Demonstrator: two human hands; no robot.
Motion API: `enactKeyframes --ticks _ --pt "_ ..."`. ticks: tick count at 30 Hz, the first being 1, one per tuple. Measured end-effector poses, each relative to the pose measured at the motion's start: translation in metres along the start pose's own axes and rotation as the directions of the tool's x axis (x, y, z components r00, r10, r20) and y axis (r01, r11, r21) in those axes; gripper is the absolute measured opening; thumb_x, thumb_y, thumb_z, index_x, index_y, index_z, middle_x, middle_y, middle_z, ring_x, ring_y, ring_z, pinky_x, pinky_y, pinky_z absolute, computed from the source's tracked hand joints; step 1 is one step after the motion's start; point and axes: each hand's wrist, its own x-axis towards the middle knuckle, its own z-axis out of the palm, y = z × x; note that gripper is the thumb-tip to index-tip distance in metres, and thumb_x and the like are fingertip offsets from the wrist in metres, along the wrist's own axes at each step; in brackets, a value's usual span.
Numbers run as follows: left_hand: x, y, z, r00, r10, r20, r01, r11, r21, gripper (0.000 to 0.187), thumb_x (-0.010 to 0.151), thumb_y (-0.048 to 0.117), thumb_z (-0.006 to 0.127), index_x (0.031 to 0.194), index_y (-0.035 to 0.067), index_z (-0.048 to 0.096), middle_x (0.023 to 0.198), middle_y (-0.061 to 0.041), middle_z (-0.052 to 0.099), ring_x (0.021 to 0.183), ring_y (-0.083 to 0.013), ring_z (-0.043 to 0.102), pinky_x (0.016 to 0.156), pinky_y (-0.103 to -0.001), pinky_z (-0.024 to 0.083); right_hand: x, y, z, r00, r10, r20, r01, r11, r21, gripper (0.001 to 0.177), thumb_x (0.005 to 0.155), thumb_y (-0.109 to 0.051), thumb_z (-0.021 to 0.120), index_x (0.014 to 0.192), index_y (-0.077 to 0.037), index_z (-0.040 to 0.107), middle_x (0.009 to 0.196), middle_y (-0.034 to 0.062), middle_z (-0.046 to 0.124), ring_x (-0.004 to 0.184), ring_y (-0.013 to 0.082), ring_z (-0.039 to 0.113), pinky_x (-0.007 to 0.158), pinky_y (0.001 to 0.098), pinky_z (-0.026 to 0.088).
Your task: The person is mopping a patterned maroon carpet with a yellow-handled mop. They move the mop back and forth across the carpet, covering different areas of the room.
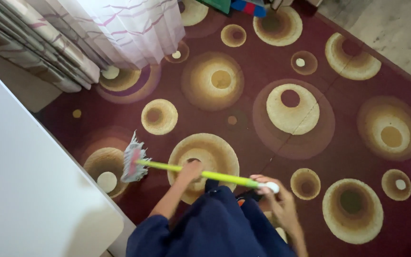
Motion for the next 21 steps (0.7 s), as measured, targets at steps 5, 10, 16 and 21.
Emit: enactKeyframes --ticks 5,10,16,21 --pt "0.017 0.111 -0.066 0.813 0.435 -0.387 -0.468 0.883 0.01 0.025 0.076 0.003 0.067 0.09 0.023 0.073 0.092 0.004 0.076 0.083 -0.0208 0.074 0.085 -0.045 0.056 -0.028 -0.078 -0.045 0.958 -0.282 -0.058 0.246 0.906 -0.345 0.027 0.101 -0.011 0.054 0.12 0.004 0.065 0.124 0.021 0.074 0.124 0.0327 0.071 0.113 0.0385 0.054" --pt "0.04 0.183 -0.093 0.534 0.525 -0.663 -0.742 0.666 -0.071 0.02 0.1 0.025 0.051 0.087 0.024 0.066 0.069 0.014 0.067 0.071 -0.01 0.064 0.085 -0.037 0.038 -0.045 -0.13 -0.038 0.88 -0.438 0.182 0.45 0.65 -0.612 0.034 0.088 -0.008 0.066 0.121 0.002 0.065 0.128 0.0164 0.072 0.127 0.03 0.071 0.117 0.0394 0.053" --pt "0.036 0.202 -0.099 0.564 0.54 -0.624 -0.762 0.632 -0.143 0.023 0.096 0.014 0.053 0.102 0.024 0.072 0.083 0.012 0.069 0.09 -0.0153 0.062 0.11 -0.055 0.022 -0.044 -0.117 -0.067 0.768 -0.471 0.434 0.637 0.632 -0.442 0.042 0.089 -0.012 0.071 0.128 0.0 0.06 0.133 0.0203 0.069 0.133 0.0386 0.068 0.117 0.0509 0.056" --pt "-0.018 0.162 -0.075 0.56 0.555 -0.615 -0.72 0.694 -0.029 0.028 0.074 0.003 0.074 0.096 0.02 0.07 0.077 0.006 0.076 0.076 -0.0215 0.068 0.107 -0.043 0.03 -0.05 -0.08 -0.135 0.712 -0.411 0.569 0.565 0.816 -0.118 0.046 0.101 -0.019 0.064 0.145 -0.01 0.054 0.143 0.0226 0.065 0.142 0.0469 0.059 0.12 0.0615 0.051"
